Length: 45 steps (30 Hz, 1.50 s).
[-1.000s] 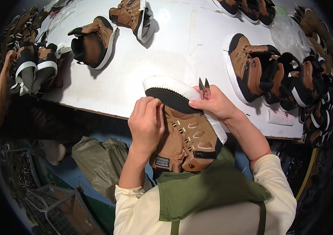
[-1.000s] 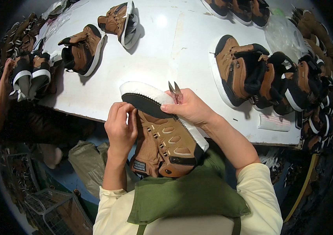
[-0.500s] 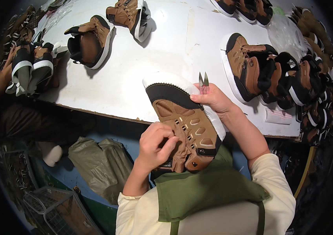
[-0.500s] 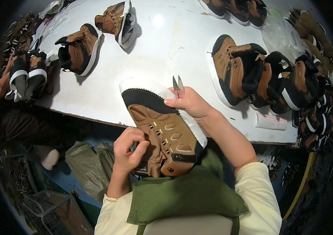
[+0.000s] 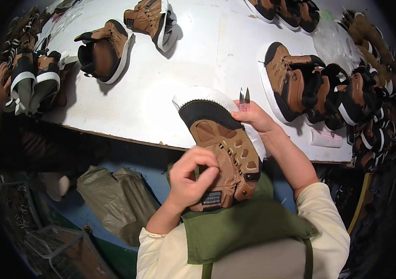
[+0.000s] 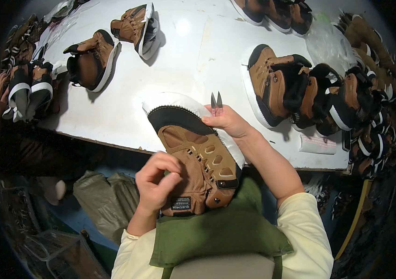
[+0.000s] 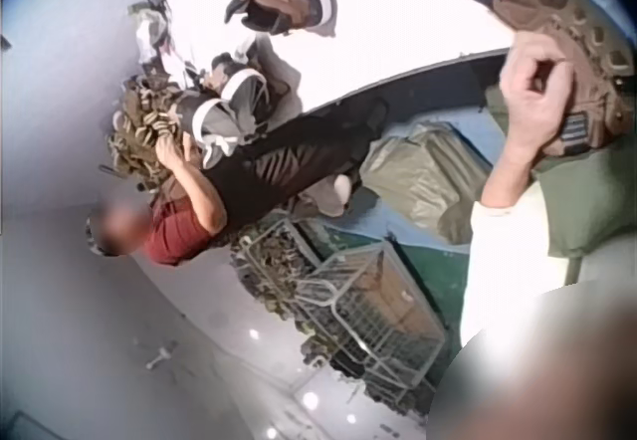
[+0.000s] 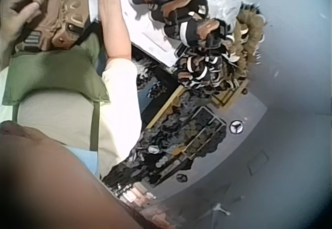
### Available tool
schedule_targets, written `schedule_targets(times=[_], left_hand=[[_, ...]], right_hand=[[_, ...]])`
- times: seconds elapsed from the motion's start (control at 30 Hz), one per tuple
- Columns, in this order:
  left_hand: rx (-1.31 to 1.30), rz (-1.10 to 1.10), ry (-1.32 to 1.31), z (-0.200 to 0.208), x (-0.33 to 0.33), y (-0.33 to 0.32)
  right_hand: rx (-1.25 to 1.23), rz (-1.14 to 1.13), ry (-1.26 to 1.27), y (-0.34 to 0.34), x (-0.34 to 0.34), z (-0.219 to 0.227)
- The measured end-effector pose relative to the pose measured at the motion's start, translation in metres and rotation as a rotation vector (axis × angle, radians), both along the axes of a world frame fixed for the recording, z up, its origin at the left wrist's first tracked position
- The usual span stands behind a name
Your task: The person assembles a brown high-top sneaker by hand, attaching a white midsole strip, threading laces through eyelets, and using shears to trim excess material. They repeatedly inspect and adjust the shoe's components while working at a table with many similar shoes.
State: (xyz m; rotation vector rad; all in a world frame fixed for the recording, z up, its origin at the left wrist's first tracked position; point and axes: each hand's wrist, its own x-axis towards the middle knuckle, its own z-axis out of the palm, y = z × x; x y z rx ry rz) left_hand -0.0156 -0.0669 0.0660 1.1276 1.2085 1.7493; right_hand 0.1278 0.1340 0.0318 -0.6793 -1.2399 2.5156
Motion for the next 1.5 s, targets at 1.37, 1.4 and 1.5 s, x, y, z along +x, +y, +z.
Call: schedule_targets(times=[1.37, 1.4, 1.5], left_hand=[[-0.306, -0.162, -0.695, -0.052, -0.017, 0.064], [-0.312, -0.164, -0.679, -0.052, -0.017, 0.063], [-0.331, -0.161, -0.649, -0.052, -0.018, 0.057]], right_hand=[[0.0, -0.436, -0.004, -0.013, 0.049, -0.01], [0.011, -0.433, 0.009, -0.013, 0.05, -0.009], [0.112, -0.487, -0.067, -0.01, 0.058, -0.015]])
